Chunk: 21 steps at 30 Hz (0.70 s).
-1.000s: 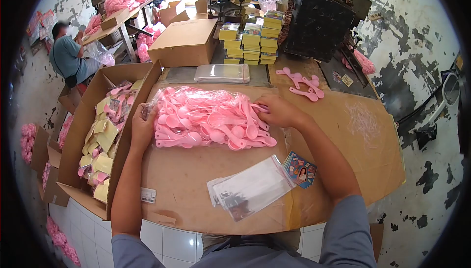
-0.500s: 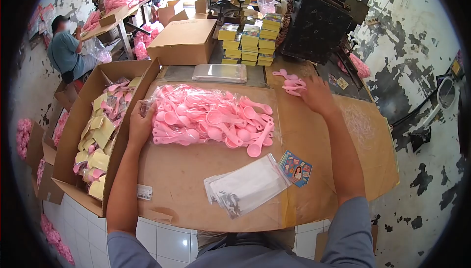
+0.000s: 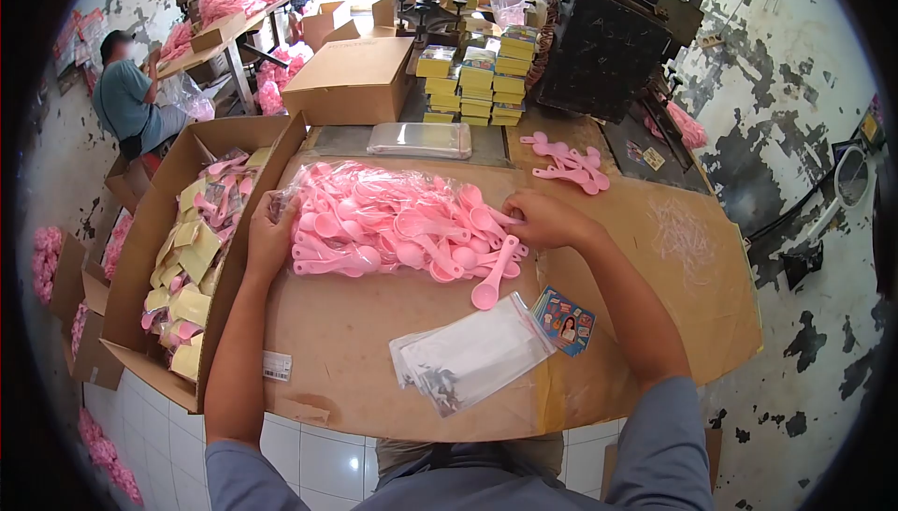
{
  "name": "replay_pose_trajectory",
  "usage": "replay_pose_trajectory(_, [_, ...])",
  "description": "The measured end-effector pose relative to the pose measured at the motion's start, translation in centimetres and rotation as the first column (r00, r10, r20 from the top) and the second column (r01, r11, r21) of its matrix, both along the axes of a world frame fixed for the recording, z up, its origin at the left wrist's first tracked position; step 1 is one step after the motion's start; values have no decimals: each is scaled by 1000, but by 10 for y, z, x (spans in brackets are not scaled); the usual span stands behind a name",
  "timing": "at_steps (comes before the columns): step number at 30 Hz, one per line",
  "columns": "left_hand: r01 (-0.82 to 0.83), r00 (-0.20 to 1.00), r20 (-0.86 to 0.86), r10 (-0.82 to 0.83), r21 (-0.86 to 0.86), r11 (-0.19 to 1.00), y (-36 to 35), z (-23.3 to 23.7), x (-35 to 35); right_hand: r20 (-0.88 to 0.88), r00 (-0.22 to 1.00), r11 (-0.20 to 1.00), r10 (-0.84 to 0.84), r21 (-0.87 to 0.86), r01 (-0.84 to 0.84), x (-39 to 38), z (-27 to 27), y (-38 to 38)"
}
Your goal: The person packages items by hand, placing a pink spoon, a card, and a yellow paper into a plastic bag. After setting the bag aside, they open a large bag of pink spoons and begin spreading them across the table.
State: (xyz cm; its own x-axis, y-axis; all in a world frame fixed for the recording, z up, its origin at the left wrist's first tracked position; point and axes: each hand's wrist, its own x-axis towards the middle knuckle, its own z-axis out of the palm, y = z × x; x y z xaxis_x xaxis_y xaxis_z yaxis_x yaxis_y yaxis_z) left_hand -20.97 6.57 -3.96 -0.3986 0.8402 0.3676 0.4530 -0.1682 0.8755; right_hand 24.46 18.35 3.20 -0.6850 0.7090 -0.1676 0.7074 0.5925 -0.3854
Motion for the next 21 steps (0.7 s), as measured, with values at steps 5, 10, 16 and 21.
replay_pose_trajectory(5, [10,1000,6,-10,29,1000,3,-2,-2,55,988,948,-146,292,124,14,-7,-9])
replay_pose_trajectory(10, [10,1000,6,-11,28,1000,1,0,2,154,958,950,-241,240,201,44,37,-4])
replay_pose_trajectory(16, [1,1000,-12,-1,11,1000,0,2,4,-64,954,612,-292,754,237,75,11,33])
replay_pose_trajectory(21, [-25,999,-45,25,-12,1000,3,-4,-2,-326,924,918,-202,266,295,13,-16,16])
